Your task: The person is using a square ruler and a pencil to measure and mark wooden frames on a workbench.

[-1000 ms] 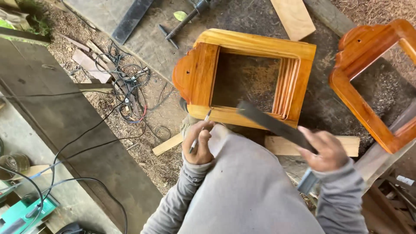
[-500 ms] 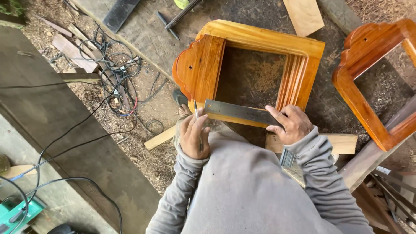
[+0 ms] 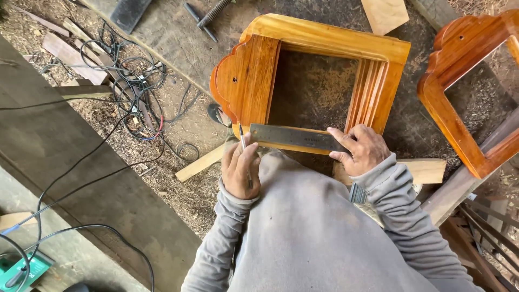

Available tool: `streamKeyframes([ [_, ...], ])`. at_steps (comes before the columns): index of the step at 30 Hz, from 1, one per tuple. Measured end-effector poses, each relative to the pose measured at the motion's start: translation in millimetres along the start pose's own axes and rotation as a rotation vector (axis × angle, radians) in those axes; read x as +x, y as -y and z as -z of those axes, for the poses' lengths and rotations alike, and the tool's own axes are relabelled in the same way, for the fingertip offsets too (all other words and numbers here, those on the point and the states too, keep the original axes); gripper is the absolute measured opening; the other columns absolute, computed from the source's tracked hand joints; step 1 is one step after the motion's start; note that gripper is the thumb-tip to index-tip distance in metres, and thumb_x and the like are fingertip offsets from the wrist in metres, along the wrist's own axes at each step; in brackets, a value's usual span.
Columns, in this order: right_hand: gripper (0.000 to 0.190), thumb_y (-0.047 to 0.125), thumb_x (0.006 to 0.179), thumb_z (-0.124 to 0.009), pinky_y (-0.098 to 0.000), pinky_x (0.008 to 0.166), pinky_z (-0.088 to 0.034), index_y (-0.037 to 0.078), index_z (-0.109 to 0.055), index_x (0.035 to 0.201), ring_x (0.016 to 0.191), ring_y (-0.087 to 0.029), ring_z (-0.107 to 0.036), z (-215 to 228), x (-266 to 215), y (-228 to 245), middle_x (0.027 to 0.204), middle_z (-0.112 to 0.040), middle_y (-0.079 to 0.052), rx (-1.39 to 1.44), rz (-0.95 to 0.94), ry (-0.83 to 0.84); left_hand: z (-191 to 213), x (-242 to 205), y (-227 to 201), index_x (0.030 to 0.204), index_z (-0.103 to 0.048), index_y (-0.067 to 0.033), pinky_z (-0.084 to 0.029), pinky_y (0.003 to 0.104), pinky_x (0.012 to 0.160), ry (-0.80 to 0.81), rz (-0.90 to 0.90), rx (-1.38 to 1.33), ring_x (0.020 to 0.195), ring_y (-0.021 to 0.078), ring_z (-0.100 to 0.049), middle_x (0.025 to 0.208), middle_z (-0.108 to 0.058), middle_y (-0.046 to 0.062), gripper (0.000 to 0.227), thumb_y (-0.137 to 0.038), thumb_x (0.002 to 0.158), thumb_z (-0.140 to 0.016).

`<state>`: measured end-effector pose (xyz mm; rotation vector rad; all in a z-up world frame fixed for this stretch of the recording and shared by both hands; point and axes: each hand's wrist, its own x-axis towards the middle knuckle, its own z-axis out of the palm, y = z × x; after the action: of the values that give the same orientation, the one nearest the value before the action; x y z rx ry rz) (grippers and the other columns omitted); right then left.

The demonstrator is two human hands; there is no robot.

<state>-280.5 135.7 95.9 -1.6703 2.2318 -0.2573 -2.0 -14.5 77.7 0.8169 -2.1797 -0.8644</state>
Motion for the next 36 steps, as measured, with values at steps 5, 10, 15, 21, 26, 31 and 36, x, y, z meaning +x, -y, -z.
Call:
streamKeyframes([
  [5,0.065,0.037,0.073,-0.084,-0.0399,0.078,-0.05,0.024,-0.069,0.135,0.083,-0.025,-0.055,2.1,2.5,2.1,0.087,-0.052,-0.006,0.005,-0.004,-0.016,0.9,-0.6,3.4,0.131,-0.058,-0.001,-0.048,0.047,0.108,0.007,-0.01,0.015,0.123,0.0381,-0.061,0.145,-0.059,0.021,0.038,0.002,0.094,-0.063],
  [10,0.064,0.038,0.073,-0.084,-0.0394,0.076,-0.05,0.025,-0.07,0.134,0.081,-0.024,-0.055,3.3,4.9,3.1,0.086,-0.052,-0.006,0.007,-0.03,0.016,0.5,-0.2,0.9,0.132,-0.058,-0.0013,-0.047,0.047,0.109,-0.006,0.003,0.003,0.124,0.0386,-0.061,0.146,-0.058,0.021,0.038,0.002,0.094,-0.064],
  [15,0.064,0.039,0.073,-0.084,-0.0386,0.075,-0.051,0.027,-0.07,0.134,0.078,-0.023,-0.054,4.0,6.4,2.3,0.085,-0.052,-0.005,0.01,-0.049,0.054,-0.9,-2.1,4.9,0.132,-0.058,-0.0008,-0.048,0.046,0.109,-0.002,-0.011,0.0,0.126,0.0371,-0.061,0.146,-0.058,0.022,0.039,0.002,0.094,-0.063],
  [21,0.064,0.039,0.073,-0.084,-0.0379,0.073,-0.05,0.027,-0.07,0.134,0.077,-0.022,-0.053,5.1,8.7,4.3,0.083,-0.052,-0.004,0.013,-0.058,0.078,0.0,-0.1,2.7,0.131,-0.059,-0.0009,-0.049,0.045,0.108,0.005,0.014,0.014,0.125,0.0364,-0.062,0.144,-0.06,0.022,0.037,0.002,0.094,-0.064],
  [26,0.064,0.04,0.072,-0.084,-0.0384,0.072,-0.05,0.028,-0.071,0.133,0.076,-0.022,-0.054,5.7,9.7,4.9,0.083,-0.052,-0.004,0.012,-0.081,0.081,-0.3,0.8,2.2,0.131,-0.058,-0.0007,-0.048,0.046,0.109,0.007,0.009,0.007,0.125,0.0379,-0.062,0.144,-0.059,0.022,0.036,0.003,0.095,-0.063],
  [31,0.064,0.04,0.071,-0.084,-0.0385,0.072,-0.05,0.029,-0.07,0.133,0.076,-0.022,-0.054,5.5,9.5,6.0,0.083,-0.052,-0.004,0.017,-0.089,0.094,-1.9,-2.4,3.1,0.129,-0.059,-0.0008,-0.048,0.046,0.11,0.012,0.037,0.012,0.126,0.0387,-0.061,0.144,-0.06,0.022,0.035,0.003,0.095,-0.063],
  [36,0.064,0.04,0.072,-0.084,-0.039,0.072,-0.05,0.029,-0.07,0.133,0.076,-0.023,-0.054,6.2,10.4,7.6,0.083,-0.052,-0.004,0.019,-0.091,0.092,0.8,-2.5,3.9,0.129,-0.059,0.0008,-0.048,0.046,0.109,0.019,0.032,-0.009,0.125,0.0384,-0.06,0.142,-0.06,0.025,0.033,-0.002,0.096,-0.064],
])
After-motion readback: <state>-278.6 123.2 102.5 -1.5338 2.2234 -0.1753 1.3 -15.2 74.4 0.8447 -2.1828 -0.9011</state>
